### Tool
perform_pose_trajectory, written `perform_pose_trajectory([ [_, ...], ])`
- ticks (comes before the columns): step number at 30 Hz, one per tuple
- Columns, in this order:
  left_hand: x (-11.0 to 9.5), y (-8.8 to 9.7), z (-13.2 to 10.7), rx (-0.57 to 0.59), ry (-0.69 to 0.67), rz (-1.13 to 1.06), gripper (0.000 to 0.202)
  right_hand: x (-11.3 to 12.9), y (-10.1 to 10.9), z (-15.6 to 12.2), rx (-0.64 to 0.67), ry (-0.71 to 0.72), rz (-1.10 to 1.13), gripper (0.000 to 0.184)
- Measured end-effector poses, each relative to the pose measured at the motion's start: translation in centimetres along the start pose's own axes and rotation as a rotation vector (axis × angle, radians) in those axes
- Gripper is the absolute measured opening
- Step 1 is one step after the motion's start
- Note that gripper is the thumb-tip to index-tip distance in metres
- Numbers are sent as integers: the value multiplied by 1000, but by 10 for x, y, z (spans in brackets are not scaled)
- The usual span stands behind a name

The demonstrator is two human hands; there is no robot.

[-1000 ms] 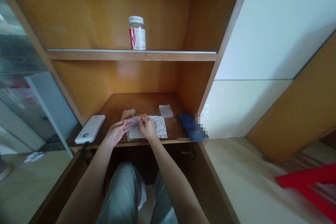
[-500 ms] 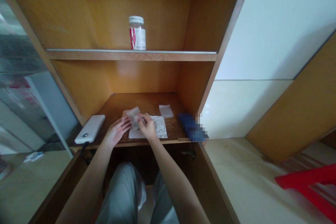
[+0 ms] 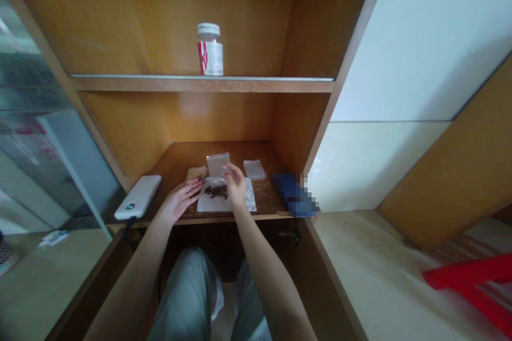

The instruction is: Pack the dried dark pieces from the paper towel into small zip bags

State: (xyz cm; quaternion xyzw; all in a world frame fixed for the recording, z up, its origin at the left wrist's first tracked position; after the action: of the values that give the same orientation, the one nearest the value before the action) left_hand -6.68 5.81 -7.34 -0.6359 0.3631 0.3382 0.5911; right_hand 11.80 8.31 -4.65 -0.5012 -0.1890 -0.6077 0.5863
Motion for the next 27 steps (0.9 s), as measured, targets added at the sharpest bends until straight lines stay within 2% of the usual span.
perform_pose_trajectory([
  [3, -1, -1, -1, -9, -4, 6, 25, -3, 9, 15, -43, -75, 78, 34],
  [6, -2, -1, -2, -15, -1, -8, 23, -3, 29, 36, -102, -57, 63, 36],
  [10, -3, -1, -4, -17, -4, -31, 20, -13, 64, 67, -170, 4, -167, 35],
  [15, -2, -2, -3, -3, -8, -33, 22, -31, 89, 93, -114, 85, -554, 27],
  [19, -2, -2, -3, 8, -12, -31, 23, -36, 92, 99, -69, 96, -742, 23],
  [23, -2, -1, -3, 1, -12, -35, 23, -28, 83, 94, 16, 180, -1007, 23],
  [27, -3, -1, -3, 4, -18, -41, 20, -13, 76, 81, -16, 219, -1252, 32],
])
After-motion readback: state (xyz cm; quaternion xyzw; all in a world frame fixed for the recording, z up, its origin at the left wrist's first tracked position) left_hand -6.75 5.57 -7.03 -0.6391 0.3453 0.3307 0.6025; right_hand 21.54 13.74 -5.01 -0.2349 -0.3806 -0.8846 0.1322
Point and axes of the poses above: each hand's wrist, its own z-axis towards the middle knuckle, its own y-axis out of the back of the hand, x = y × z, the point moved 7 cm from there along z, towards the middle knuckle, and after that the axes turned 7 degrees about -x, right-handed, at the moved point
